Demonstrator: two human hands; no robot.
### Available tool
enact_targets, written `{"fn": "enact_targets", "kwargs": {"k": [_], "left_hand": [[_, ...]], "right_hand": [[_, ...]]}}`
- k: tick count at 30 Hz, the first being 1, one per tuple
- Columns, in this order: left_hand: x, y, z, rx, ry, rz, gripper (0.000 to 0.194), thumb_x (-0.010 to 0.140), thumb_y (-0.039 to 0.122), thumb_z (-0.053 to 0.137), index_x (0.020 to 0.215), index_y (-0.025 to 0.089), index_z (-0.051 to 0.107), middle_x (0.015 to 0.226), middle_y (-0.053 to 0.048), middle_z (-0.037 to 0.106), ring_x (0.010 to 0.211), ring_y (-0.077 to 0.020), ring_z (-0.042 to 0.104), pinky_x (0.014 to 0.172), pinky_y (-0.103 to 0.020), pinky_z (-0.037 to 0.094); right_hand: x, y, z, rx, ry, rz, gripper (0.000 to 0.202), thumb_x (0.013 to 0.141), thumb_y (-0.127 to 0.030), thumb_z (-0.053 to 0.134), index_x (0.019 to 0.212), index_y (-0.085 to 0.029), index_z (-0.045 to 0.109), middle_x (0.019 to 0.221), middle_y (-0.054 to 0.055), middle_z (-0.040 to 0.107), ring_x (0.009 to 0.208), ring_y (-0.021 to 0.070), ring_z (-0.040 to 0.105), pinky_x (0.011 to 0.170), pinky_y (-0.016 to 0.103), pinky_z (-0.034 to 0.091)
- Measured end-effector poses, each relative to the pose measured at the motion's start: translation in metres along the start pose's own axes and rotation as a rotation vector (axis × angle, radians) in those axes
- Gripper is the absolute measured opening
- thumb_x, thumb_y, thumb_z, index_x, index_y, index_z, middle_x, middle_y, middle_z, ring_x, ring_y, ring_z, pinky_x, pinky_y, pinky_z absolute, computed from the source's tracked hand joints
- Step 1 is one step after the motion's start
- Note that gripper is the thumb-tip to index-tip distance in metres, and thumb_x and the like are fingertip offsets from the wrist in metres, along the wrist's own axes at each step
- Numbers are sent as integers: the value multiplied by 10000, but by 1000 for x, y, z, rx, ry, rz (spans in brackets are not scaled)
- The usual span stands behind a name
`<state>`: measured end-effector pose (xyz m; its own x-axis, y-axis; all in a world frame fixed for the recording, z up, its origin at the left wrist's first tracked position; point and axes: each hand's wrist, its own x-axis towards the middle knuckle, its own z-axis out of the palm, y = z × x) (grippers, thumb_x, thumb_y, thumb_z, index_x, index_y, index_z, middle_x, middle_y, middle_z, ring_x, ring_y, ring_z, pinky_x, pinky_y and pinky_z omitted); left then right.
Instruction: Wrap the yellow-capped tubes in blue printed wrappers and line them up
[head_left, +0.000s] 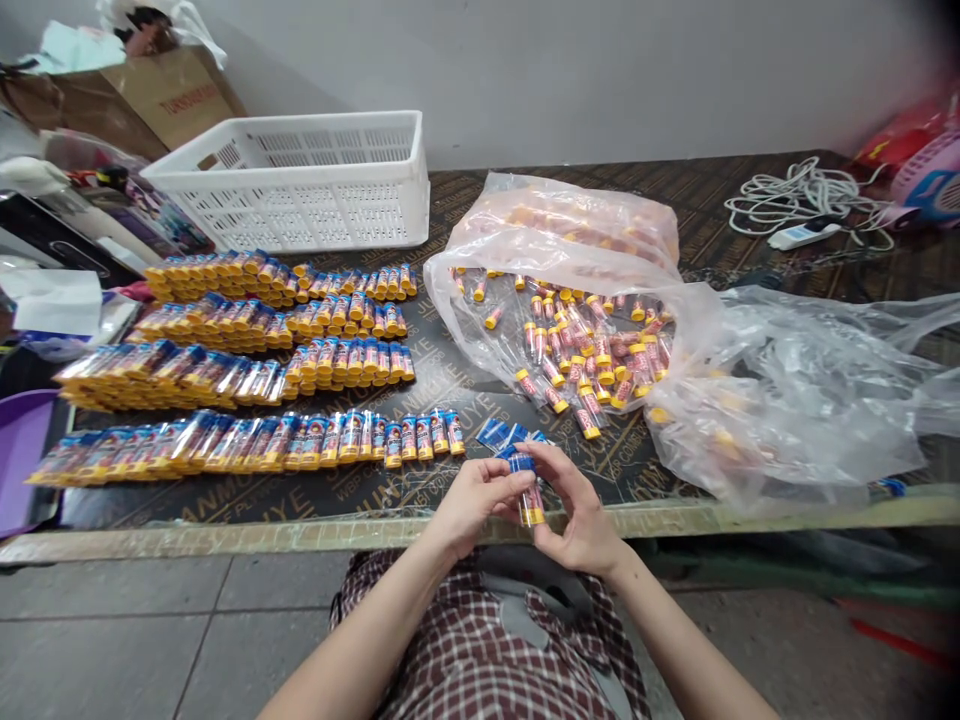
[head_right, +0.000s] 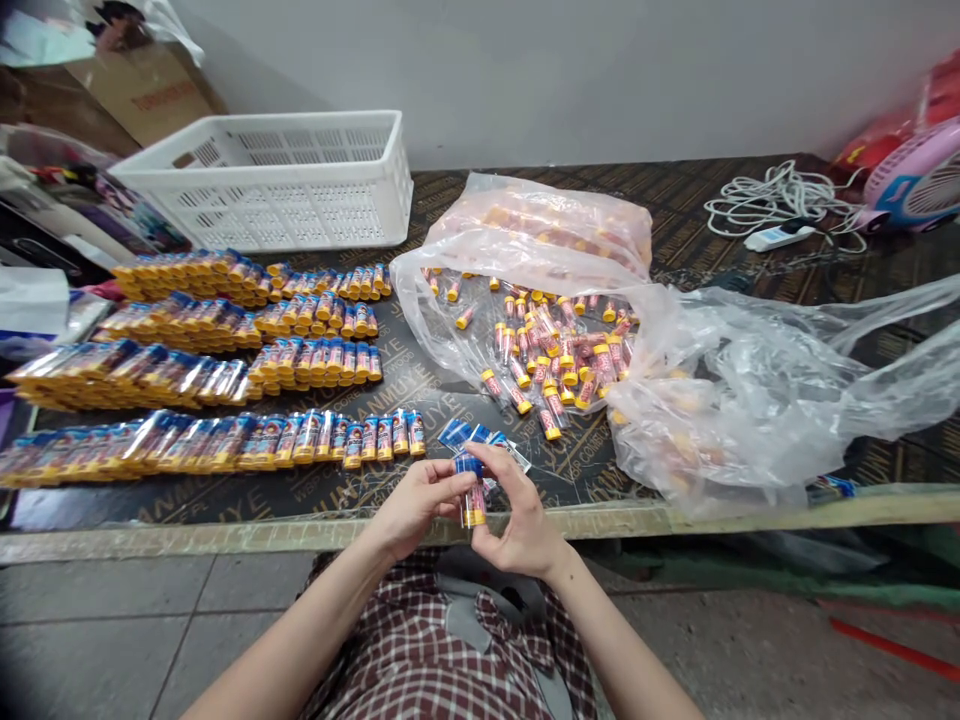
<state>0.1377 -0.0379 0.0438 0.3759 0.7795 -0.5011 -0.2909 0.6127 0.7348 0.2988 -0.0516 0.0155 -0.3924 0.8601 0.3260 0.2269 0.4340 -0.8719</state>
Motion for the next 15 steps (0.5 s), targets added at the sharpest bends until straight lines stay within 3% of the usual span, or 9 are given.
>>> {"fn": "enact_targets", "kwargs": {"k": [11, 13, 15], "left_hand": [[0, -1, 3, -4, 15, 14, 394, 570, 432, 780, 709, 104, 611, 629, -10, 602, 537, -88, 550, 521, -202, 432], [3, 2, -5, 59, 64, 42, 403, 568, 452, 770, 697, 119, 583, 615, -8, 603, 522, -95, 546, 523, -214, 432], [8, 10, -20, 206, 195, 130, 417, 577, 461, 757, 768, 139, 574, 572, 8, 596, 481, -100, 524, 506, -220, 415]], "right_hand": [[1, -3, 5, 92, 31, 21, 840, 622, -36, 521, 1391, -271, 275, 1364, 79, 411, 1245, 253, 436, 1052, 426, 384], [2, -4, 3, 80, 15, 36, 844, 659, -65, 552, 1411, -272, 230, 1415, 87, 347, 1260, 255, 414, 1051, 433, 383], [3, -3, 0, 52, 16, 50, 835, 700, -114, 580, 1425, -271, 197, 1456, 93, 277, 1268, 260, 400, 1050, 443, 378]]}}
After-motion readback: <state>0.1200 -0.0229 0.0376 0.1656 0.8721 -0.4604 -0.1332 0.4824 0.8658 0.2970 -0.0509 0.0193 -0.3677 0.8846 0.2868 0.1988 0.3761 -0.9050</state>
